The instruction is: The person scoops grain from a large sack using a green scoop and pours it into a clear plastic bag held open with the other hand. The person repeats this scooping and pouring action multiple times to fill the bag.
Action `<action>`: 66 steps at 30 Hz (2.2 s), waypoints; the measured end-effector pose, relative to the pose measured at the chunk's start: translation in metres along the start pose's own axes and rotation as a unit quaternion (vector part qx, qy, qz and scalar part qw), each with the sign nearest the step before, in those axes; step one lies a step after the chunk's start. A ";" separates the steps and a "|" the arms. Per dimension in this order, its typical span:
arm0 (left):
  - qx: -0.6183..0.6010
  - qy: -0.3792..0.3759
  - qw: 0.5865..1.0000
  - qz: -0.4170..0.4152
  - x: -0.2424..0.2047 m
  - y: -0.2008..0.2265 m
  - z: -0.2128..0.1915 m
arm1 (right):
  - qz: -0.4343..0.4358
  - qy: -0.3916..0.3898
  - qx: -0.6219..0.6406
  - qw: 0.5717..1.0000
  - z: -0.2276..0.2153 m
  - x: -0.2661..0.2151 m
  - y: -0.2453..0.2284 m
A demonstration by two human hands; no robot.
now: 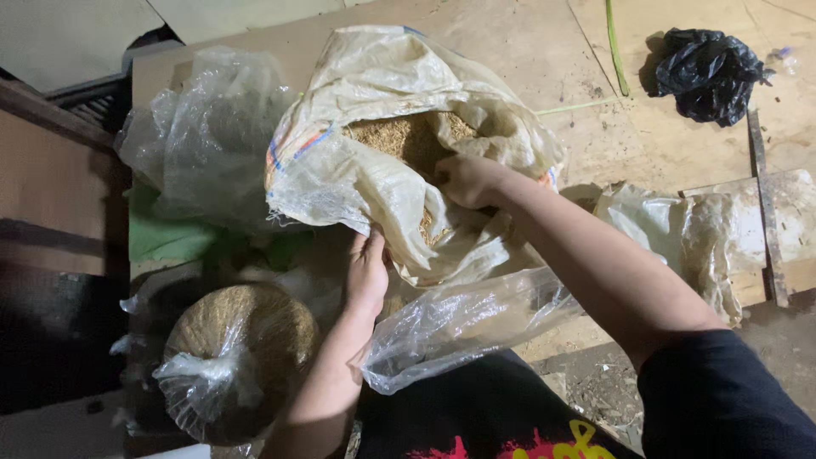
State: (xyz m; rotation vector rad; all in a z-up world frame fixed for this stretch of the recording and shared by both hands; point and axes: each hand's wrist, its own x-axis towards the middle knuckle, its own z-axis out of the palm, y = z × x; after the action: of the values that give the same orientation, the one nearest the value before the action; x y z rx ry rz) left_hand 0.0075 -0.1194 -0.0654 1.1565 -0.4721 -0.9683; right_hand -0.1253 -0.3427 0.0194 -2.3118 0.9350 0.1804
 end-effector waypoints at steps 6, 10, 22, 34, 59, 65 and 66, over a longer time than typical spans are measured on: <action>0.015 -0.004 1.000 0.013 -0.010 0.004 -0.004 | -0.089 0.037 0.054 0.994 -0.003 -0.005 -0.004; 0.111 -0.014 0.993 -0.023 -0.023 0.038 -0.012 | -0.113 0.066 0.037 0.991 -0.023 -0.021 -0.005; 0.623 -0.072 0.738 0.247 -0.117 0.108 0.012 | -0.013 0.106 0.080 0.991 -0.077 -0.079 -0.022; 0.631 -0.127 0.764 0.050 -0.072 0.086 0.043 | 0.028 0.110 0.046 0.992 -0.099 -0.124 -0.020; 0.597 -0.105 0.790 -0.091 -0.065 0.124 0.058 | -0.062 0.092 -0.173 0.979 0.000 -0.255 -0.032; 0.546 -0.086 0.831 -0.067 -0.073 0.117 0.049 | -0.124 0.213 -0.122 0.961 -0.006 -0.267 -0.018; 0.556 -0.080 0.824 -0.070 -0.075 0.114 0.044 | -0.067 0.173 -0.135 0.973 -0.008 -0.266 -0.016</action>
State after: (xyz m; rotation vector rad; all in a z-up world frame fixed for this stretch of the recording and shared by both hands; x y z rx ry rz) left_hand -0.0210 -0.0721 0.0669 2.1857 -1.1944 -0.9054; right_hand -0.3117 -0.1845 0.1256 -2.7056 0.9630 -0.1694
